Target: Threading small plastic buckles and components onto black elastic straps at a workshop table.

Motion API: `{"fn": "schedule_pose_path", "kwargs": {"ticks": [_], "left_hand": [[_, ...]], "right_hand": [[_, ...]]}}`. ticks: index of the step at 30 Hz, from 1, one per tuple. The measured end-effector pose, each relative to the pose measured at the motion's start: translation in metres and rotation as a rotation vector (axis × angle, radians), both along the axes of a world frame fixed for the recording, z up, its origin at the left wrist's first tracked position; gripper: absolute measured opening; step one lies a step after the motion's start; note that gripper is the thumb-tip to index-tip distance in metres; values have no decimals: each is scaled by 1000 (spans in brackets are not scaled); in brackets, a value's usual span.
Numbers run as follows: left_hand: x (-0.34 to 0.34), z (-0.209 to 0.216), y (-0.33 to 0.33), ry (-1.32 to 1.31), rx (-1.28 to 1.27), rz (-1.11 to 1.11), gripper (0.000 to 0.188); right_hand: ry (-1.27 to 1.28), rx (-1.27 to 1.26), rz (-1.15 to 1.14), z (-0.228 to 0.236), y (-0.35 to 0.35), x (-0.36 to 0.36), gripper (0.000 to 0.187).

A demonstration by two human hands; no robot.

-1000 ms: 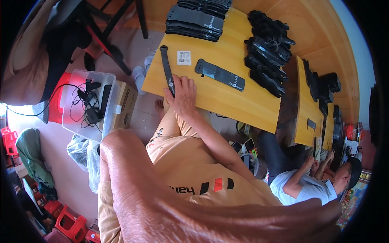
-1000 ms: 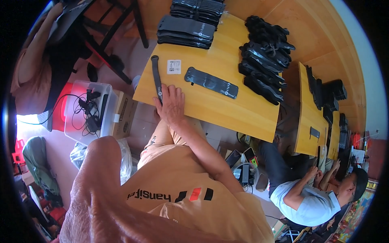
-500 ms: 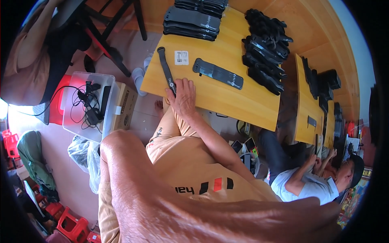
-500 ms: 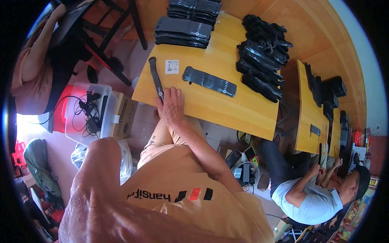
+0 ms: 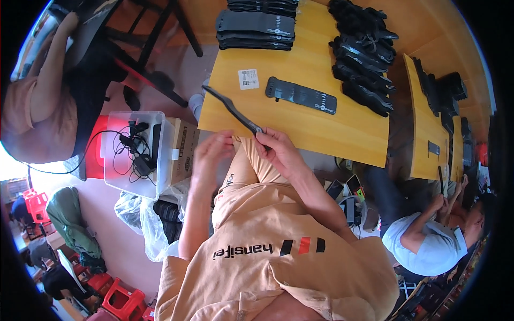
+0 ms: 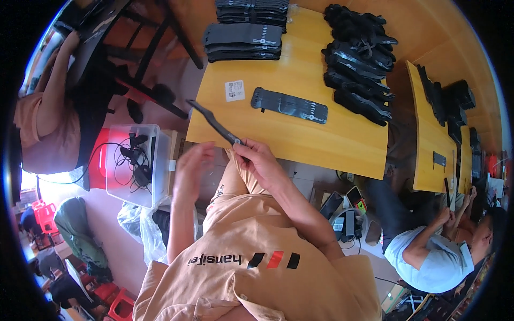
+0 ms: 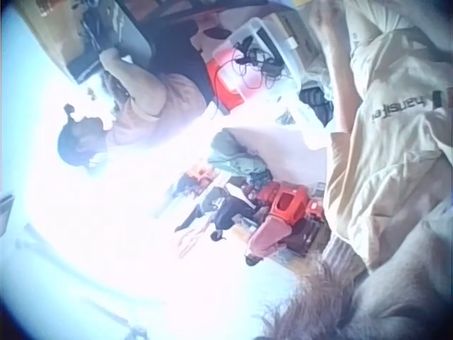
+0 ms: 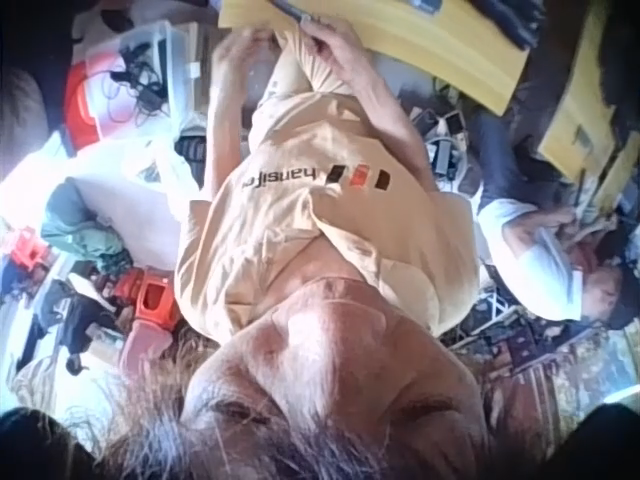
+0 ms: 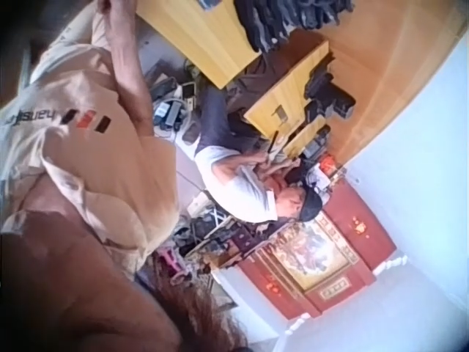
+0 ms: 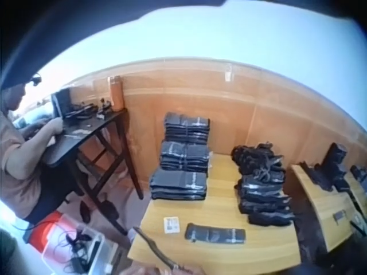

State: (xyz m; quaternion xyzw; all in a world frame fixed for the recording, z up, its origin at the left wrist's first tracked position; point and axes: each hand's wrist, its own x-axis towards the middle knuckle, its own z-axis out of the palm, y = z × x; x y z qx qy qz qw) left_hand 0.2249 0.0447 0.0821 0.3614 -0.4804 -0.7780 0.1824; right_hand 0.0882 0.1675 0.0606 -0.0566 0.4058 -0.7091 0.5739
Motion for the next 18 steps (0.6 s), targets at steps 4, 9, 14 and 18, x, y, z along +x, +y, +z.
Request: {"fn": "schedule_pose_path", "kwargs": {"ticks": [4, 9, 14, 18], "left_hand": [[-22, 0, 15, 133, 224, -107, 26], [-29, -8, 9, 221, 217, -157, 26], [-32, -9, 7, 180, 199, -125, 27], [-34, -5, 13, 189, 238, -133, 29]], "right_hand": [[-195, -53, 26, 9, -1, 18, 13], [-48, -16, 87, 3, 9, 9, 16], [1034, 91, -233, 24, 20, -1, 14], [1177, 32, -153, 42, 24, -2, 20]]}}
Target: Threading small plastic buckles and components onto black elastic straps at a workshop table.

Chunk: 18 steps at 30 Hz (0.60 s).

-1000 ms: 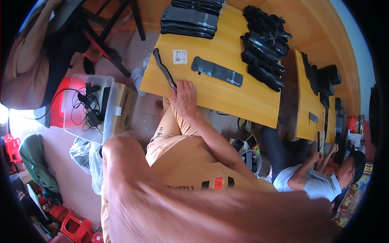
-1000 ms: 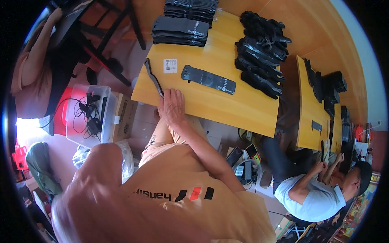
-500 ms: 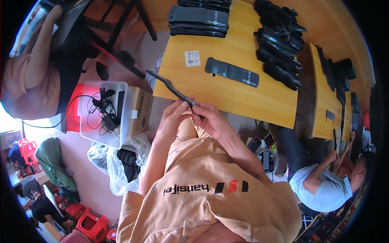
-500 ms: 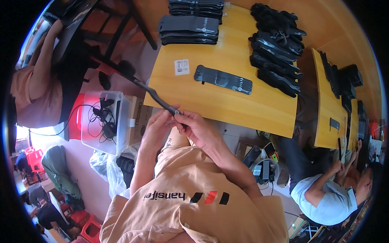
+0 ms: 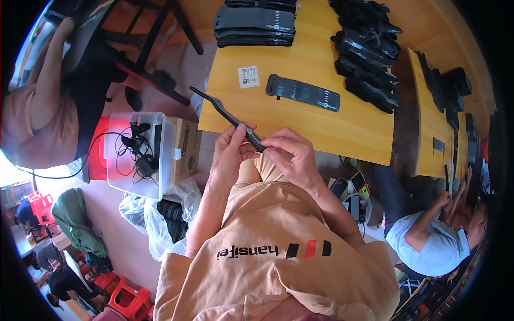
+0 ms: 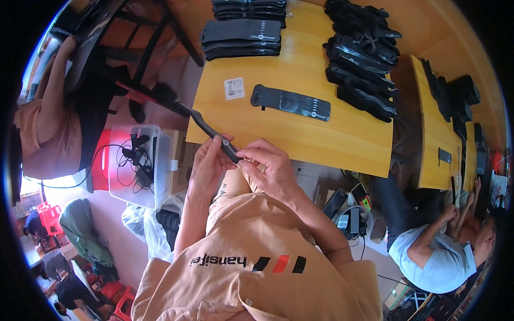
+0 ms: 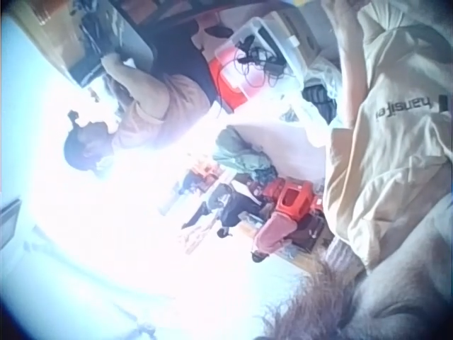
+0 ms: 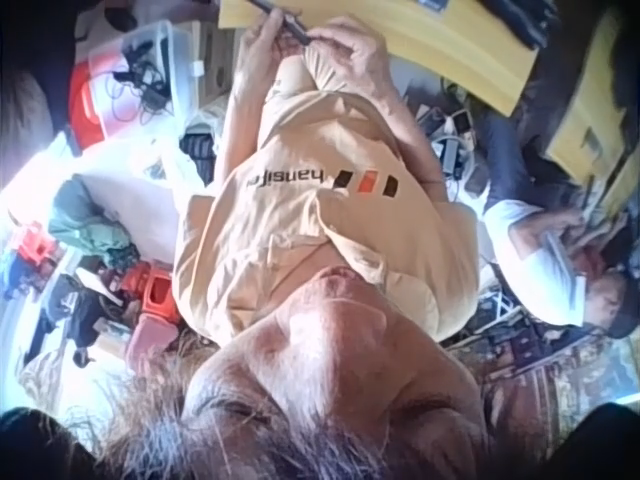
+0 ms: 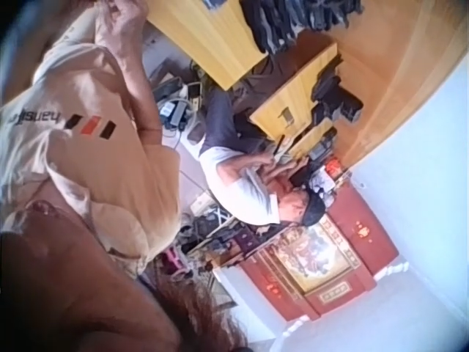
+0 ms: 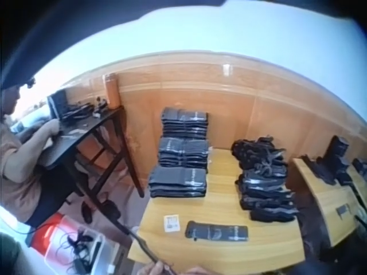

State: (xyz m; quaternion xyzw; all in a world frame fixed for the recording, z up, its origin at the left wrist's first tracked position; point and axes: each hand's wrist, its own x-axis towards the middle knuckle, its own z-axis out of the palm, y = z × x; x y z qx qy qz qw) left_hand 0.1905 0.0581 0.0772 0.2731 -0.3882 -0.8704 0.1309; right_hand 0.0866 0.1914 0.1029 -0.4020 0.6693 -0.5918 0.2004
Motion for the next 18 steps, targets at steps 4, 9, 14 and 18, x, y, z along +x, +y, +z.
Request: {"fn": "schedule_pose_path", "kwargs": {"ticks": [4, 9, 14, 18], "left_hand": [[-3, 7, 7, -21, -33, 30, 26], [0, 13, 12, -48, -67, 15, 30], [3, 13, 12, -54, -89, 21, 28], [3, 14, 13, -99, -220, 4, 26]], "right_hand": [[94, 7, 5, -1, 0, -2, 18], [24, -2, -31, 0, 1, -1, 17], [-23, 45, 3, 5, 2, -1, 13], [7, 80, 20, 7, 2, -2, 12]]}}
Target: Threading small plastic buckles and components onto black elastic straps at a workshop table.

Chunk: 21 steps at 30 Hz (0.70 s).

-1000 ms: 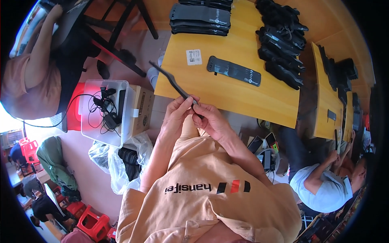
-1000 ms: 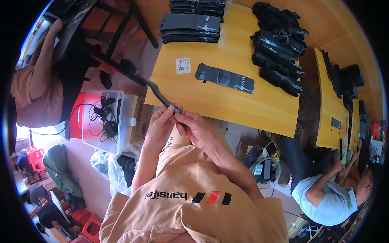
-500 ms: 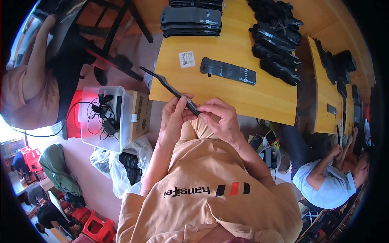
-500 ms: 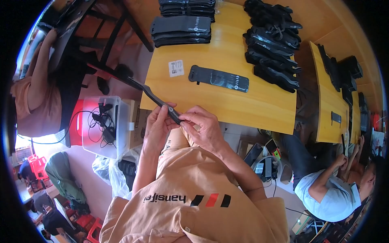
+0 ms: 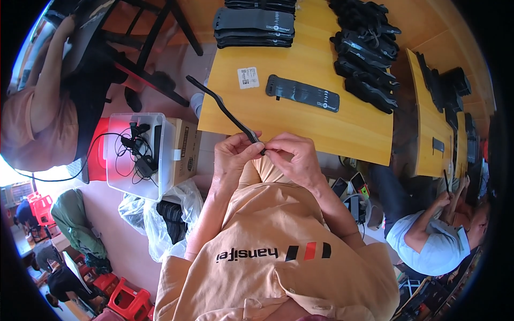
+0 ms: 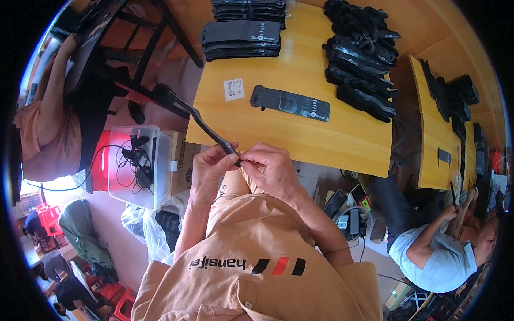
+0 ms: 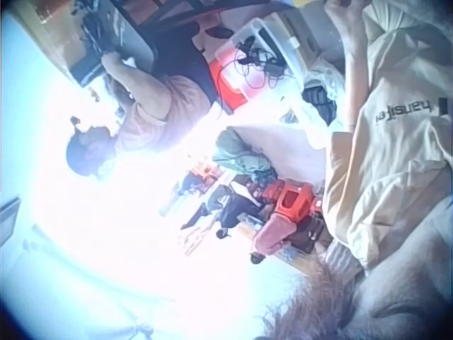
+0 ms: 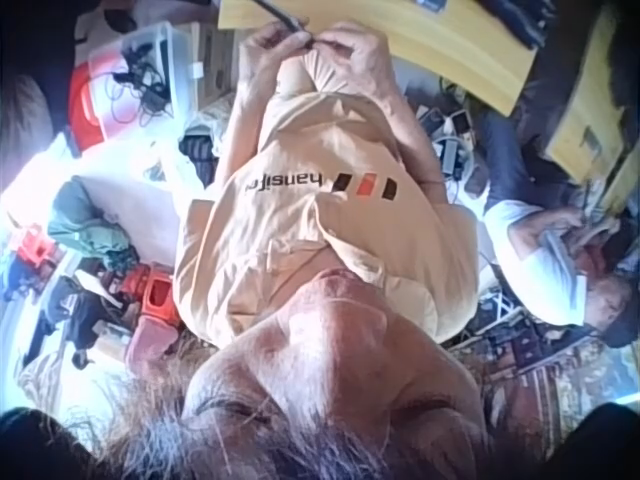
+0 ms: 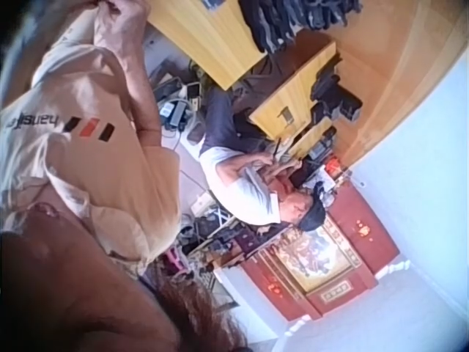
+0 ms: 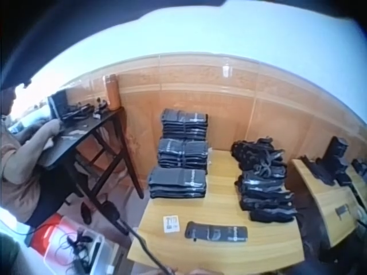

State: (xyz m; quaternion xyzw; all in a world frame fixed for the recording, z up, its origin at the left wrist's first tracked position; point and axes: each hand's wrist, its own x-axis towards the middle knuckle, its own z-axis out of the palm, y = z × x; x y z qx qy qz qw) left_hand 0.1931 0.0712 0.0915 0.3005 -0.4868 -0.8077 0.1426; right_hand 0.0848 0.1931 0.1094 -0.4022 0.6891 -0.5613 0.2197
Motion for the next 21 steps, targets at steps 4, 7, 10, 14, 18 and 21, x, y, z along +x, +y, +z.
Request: {"fn": "schedule_pose_path", "kwargs": {"ticks": [4, 7, 10, 14, 18, 21], "left_hand": [[0, -3, 0, -22, -95, -2, 26], [-1, -4, 1, -12, -93, 11, 24], [0, -6, 1, -26, -127, 5, 23], [-3, -3, 5, -16, -133, 22, 22], [-6, -4, 8, -35, -103, 54, 21], [-7, -7, 11, -54, -98, 72, 22]], "right_hand": [[9, 26, 21, -3, -1, 1, 11], [0, 42, 25, -3, -2, 1, 11], [5, 49, 34, -2, -2, 1, 10], [6, 18, -2, -7, -2, 4, 10], [127, 50, -34, -7, -1, 5, 10], [87, 41, -79, -12, -3, 7, 10]]}}
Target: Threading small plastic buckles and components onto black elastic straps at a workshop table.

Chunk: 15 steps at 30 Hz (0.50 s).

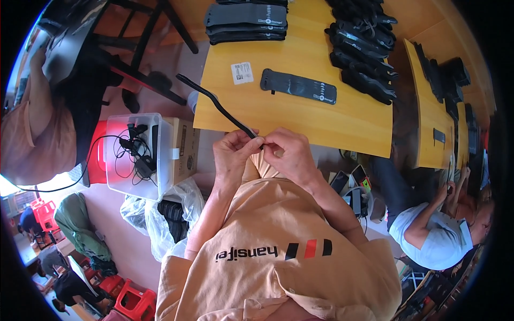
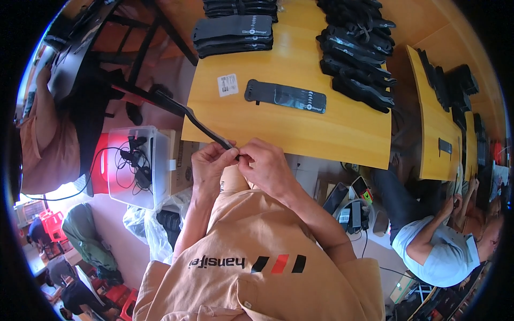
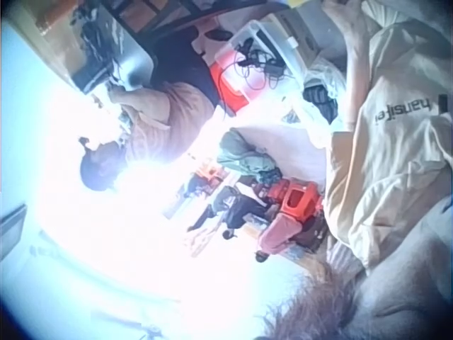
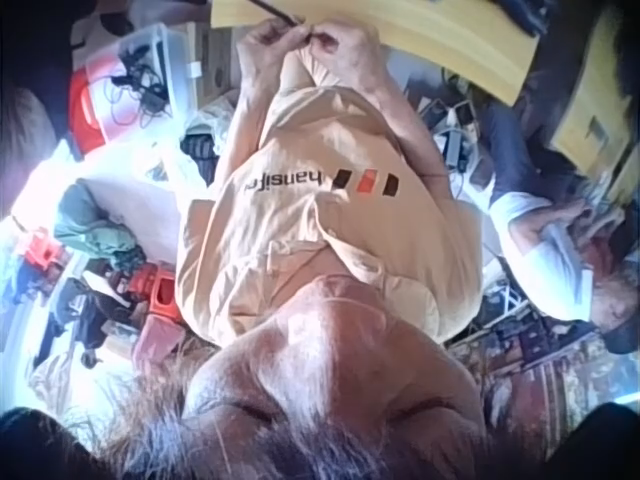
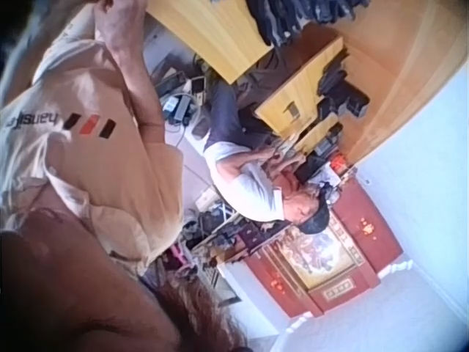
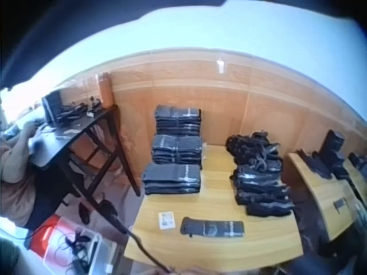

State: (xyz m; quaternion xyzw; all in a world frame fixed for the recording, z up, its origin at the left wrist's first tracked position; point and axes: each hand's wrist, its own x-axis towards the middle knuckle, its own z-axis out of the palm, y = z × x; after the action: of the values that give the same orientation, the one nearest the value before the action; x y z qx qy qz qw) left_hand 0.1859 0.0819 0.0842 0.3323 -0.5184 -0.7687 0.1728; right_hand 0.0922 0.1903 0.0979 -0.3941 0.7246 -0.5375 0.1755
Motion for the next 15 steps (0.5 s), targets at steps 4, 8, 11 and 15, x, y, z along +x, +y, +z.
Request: {"fn": "schedule_pose_path", "kwargs": {"ticks": [4, 8, 11, 15], "left_hand": [[-2, 0, 4, -9, 17, 33, 24], [0, -1, 3, -25, -17, 1, 26], [0, -4, 2, -1, 21, 20, 27], [0, -3, 6, -2, 18, 40, 28]], "right_hand": [[19, -29, -55, -4, 1, -2, 7], [-33, -17, -23, -1, 2, -6, 6], [-103, -60, -27, -2, 3, -4, 7], [14, -8, 3, 0, 6, -5, 10]]}}
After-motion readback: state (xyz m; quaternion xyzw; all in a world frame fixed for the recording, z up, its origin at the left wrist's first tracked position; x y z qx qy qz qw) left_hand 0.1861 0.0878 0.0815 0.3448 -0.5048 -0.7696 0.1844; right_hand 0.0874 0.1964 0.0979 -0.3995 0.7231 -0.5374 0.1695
